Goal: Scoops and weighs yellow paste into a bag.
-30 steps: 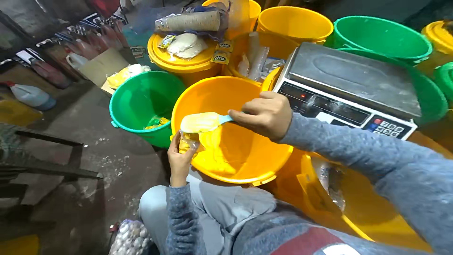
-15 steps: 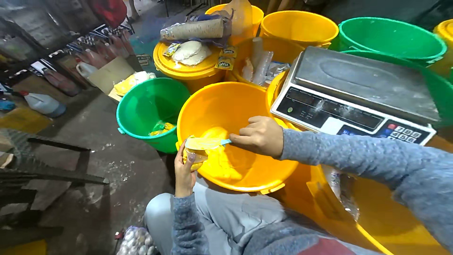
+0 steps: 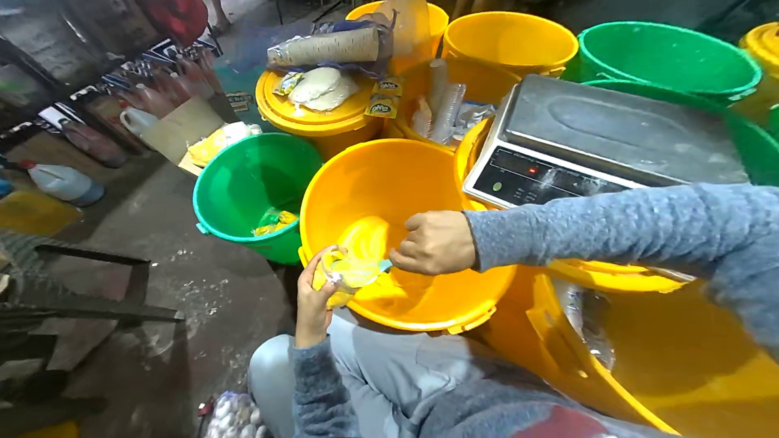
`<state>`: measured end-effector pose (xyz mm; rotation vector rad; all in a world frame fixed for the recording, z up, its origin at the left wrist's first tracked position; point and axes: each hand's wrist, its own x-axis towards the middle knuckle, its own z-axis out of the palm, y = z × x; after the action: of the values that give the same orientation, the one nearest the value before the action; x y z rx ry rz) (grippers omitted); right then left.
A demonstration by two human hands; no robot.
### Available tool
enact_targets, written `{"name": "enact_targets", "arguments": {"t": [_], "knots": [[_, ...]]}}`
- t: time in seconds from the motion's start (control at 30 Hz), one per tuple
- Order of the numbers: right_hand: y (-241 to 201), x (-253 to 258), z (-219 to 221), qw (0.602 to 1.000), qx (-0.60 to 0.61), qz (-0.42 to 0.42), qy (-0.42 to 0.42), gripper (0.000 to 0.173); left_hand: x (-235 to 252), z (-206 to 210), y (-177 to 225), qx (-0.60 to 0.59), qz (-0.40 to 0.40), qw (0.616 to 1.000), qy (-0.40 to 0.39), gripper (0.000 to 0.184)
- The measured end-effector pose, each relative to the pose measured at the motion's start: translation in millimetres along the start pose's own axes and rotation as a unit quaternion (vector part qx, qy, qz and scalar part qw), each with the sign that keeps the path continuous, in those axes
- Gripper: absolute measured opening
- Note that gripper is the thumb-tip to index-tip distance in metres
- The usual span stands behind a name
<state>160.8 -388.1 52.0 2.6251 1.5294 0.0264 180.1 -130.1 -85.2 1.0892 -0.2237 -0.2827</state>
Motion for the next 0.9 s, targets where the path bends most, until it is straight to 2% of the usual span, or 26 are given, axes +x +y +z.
{"name": "enact_targets", "arguments": {"t": [0.1, 0.2, 0.33, 0.43, 0.53, 0.6, 0.63, 0.7, 0.77, 0.8, 0.83, 0.9], "knots": [[17, 0, -6, 0.997, 0.059, 0.046, -0.023, 0.021, 1, 4, 7, 0.007, -0.05, 0.998, -0.022, 0.085], [28, 4, -14, 0.994, 0.075, 0.072, 0.023, 0.028, -1, 5, 11, -0.01, -0.094, 0.995, -0.031, 0.096], [19, 14, -22, 0.992, 0.064, 0.108, 0.031, 0.031, 3, 8, 9, 0.027, -0.091, 0.995, -0.029, 0.092], [0, 14, -23, 0.991, 0.017, 0.114, 0.066, 0.026, 2, 11, 6, 0.031, -0.047, 0.998, 0.017, 0.091], [-5, -7, -30, 0.982, 0.035, 0.13, 0.134, 0.029, -3, 5, 3, -0.022, -0.014, 0.994, 0.105, 0.092], [1, -25, -33, 0.959, 0.109, 0.168, 0.201, 0.028, -4, -6, 5, -0.065, -0.016, 0.986, 0.155, 0.09], [2, -31, -30, 0.938, 0.164, 0.202, 0.228, 0.026, -6, -12, 5, -0.087, -0.016, 0.984, 0.156, 0.098], [2, -33, -13, 0.873, 0.309, 0.272, 0.261, 0.022, -8, -15, 5, -0.115, -0.016, 0.985, 0.129, 0.109], [-2, -29, 9, 0.8, 0.441, 0.314, 0.258, 0.019, -9, -6, 4, -0.106, -0.004, 0.989, 0.103, 0.106], [-5, -26, 18, 0.779, 0.472, 0.329, 0.249, 0.02, -9, -2, 3, -0.106, 0.006, 0.99, 0.092, 0.103], [-8, -25, 25, 0.772, 0.48, 0.341, 0.241, 0.021, -10, 0, 2, -0.106, 0.014, 0.991, 0.083, 0.1], [-16, -24, 34, 0.792, 0.438, 0.36, 0.228, 0.025, -12, 0, 3, -0.098, 0.017, 0.992, 0.078, 0.1]]}}
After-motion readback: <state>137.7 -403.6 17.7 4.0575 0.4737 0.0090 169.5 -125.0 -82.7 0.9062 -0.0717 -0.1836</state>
